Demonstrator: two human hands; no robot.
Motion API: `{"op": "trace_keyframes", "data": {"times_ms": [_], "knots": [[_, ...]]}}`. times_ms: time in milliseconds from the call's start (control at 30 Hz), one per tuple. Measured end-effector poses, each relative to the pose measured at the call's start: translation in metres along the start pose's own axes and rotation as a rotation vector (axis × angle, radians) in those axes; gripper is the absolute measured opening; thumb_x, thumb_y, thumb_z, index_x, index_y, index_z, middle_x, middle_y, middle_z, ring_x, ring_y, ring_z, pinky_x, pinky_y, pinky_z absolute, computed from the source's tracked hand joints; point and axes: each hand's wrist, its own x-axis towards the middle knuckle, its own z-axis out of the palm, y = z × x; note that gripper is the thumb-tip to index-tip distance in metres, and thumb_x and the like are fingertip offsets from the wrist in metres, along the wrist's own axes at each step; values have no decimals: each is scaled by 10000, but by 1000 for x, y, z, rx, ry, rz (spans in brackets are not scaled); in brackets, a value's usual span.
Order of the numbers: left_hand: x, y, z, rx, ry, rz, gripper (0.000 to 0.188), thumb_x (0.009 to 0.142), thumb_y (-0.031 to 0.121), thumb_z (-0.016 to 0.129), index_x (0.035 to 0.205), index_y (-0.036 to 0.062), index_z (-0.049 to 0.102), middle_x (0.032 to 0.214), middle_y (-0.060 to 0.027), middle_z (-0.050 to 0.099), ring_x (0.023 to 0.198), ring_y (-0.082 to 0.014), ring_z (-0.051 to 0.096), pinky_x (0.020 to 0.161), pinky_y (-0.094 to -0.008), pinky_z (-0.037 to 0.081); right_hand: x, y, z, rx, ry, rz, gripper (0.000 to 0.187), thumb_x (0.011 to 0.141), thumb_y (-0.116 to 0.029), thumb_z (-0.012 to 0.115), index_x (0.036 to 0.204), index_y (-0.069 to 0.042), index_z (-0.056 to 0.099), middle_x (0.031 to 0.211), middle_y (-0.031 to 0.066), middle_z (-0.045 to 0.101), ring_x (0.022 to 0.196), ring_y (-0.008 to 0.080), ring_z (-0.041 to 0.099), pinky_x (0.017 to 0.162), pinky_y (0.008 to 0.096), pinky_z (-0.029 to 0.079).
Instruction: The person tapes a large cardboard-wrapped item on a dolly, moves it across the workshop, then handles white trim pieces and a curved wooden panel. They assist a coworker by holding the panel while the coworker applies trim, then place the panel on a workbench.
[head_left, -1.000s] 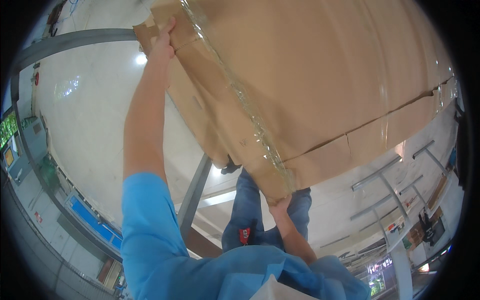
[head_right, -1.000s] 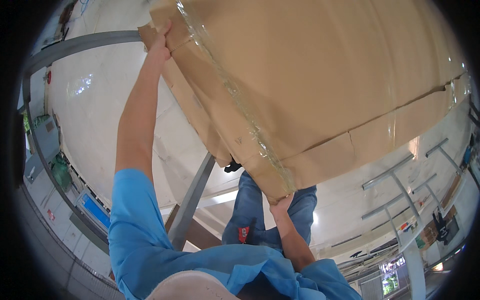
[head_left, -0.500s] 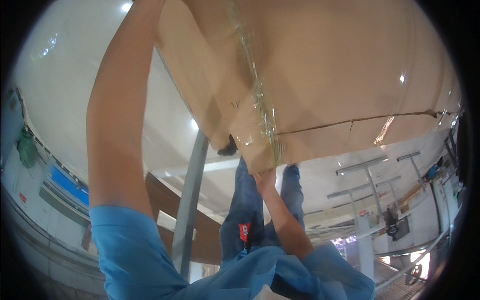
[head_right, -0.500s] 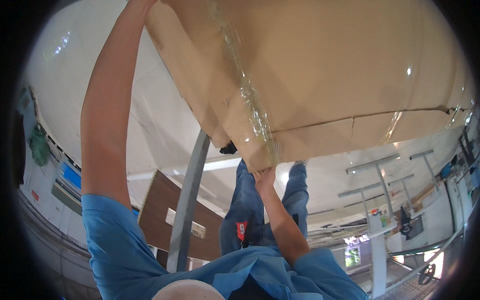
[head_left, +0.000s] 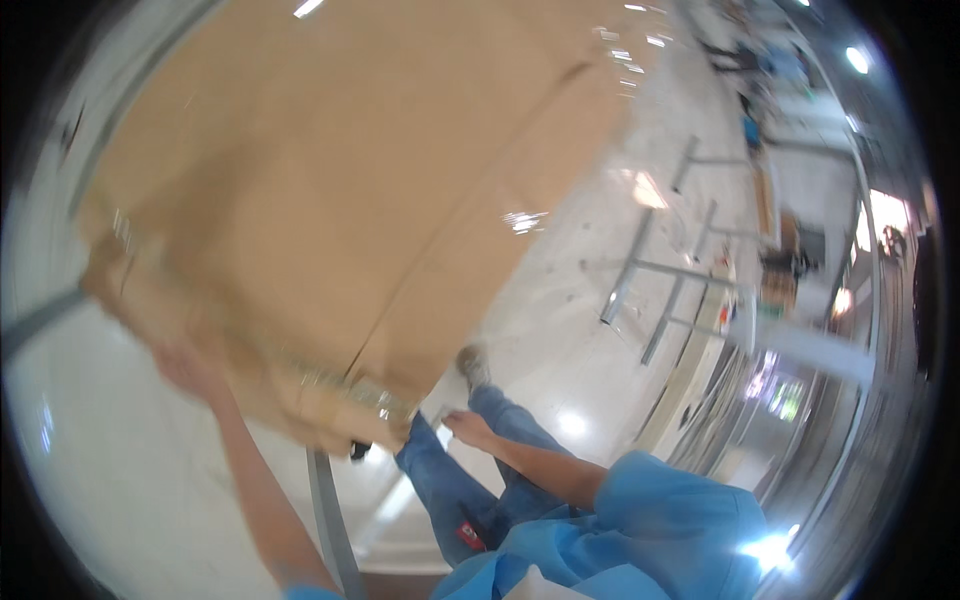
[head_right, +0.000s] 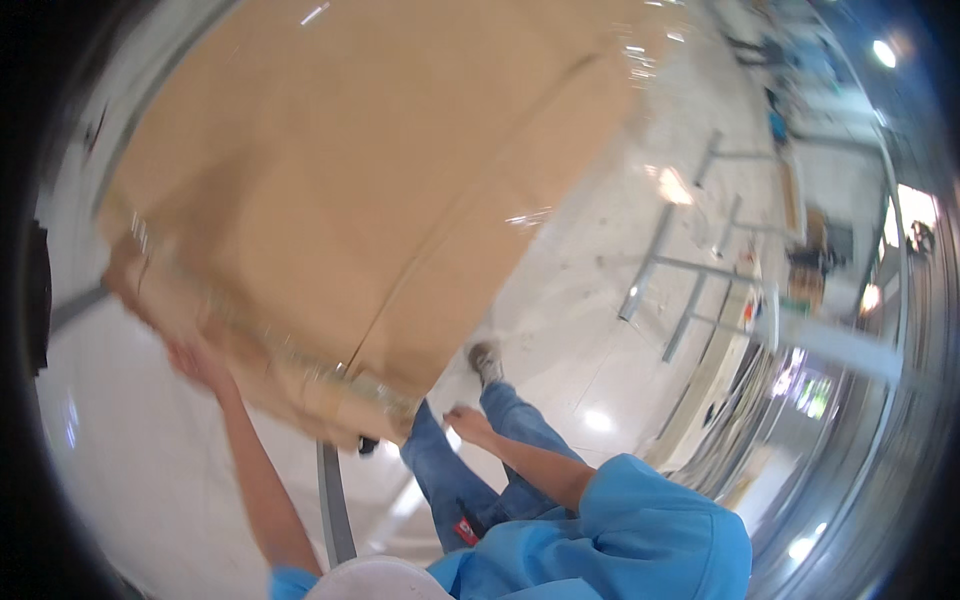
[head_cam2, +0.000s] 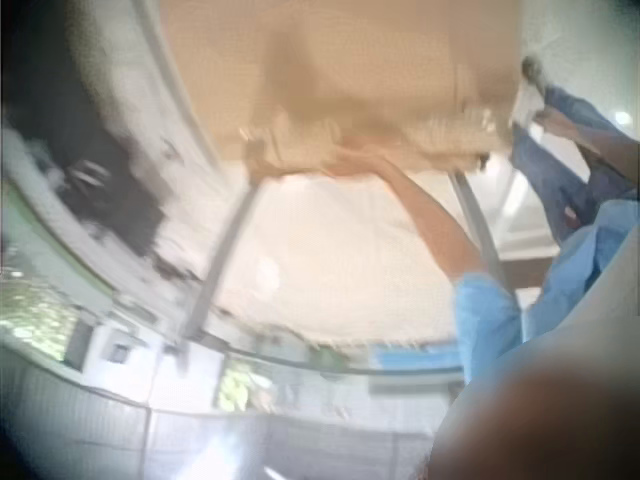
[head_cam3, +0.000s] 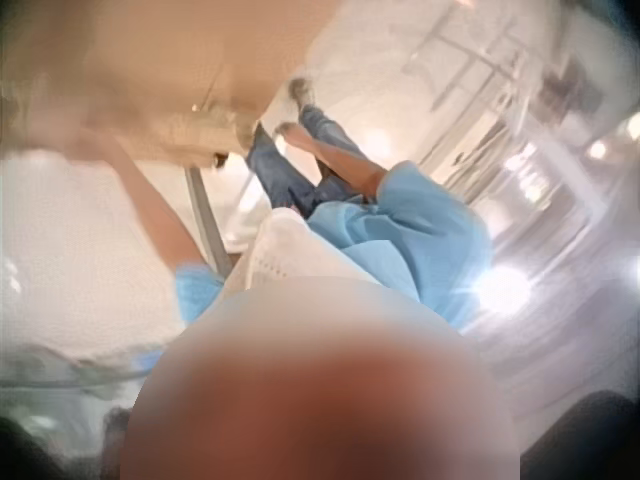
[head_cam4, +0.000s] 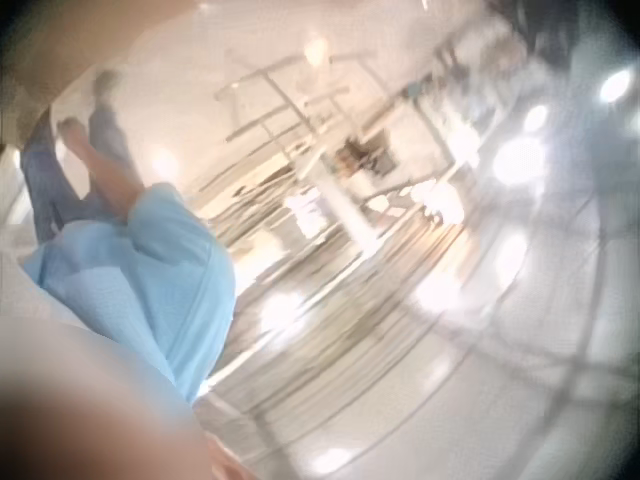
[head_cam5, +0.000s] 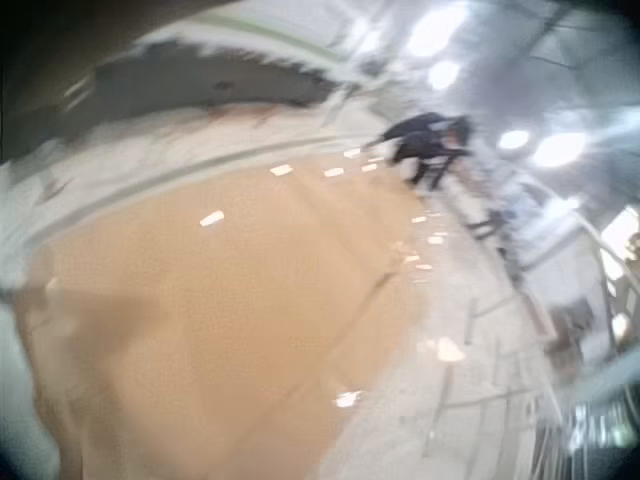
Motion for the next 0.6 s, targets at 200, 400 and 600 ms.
{"op": "trace_keyframes", "data": {"times_ms": [200, 400, 600], "knots": [[-463, -83, -33, 249, -80, -586, 346, 986, 244, 545, 1205, -23, 556, 1187, -201, 604, 1042, -272, 640, 788, -442, 553, -80, 164, -57, 434, 230, 179, 484, 891, -438, 539, 1126, -51, 711, 1128, 208, 693, 1077, 369, 654, 958, 438, 501], [-652, -102, -57, -182, -529, -1014, 576, 1050, 432, 424, 1437, 5, 444, 1199, -164, 636, 1104, -301, 609, 975, -414, 477, -231, 331, -36, 865, -162, 622, 586, 958, -598, 466, 1009, -66, 704, 953, 142, 690, 884, 339, 659, 860, 483, 532], [-601, -10, -17, 177, -409, -1036, 505, 1048, 442, 411, 1335, 52, 555, 1086, -133, 647, 990, -244, 612, 881, -357, 496, -327, 345, 12, 1267, -74, 124, 328, 998, -360, 509, 1078, -108, 701, 874, 79, 684, 830, 276, 654, 837, 389, 542]]}}
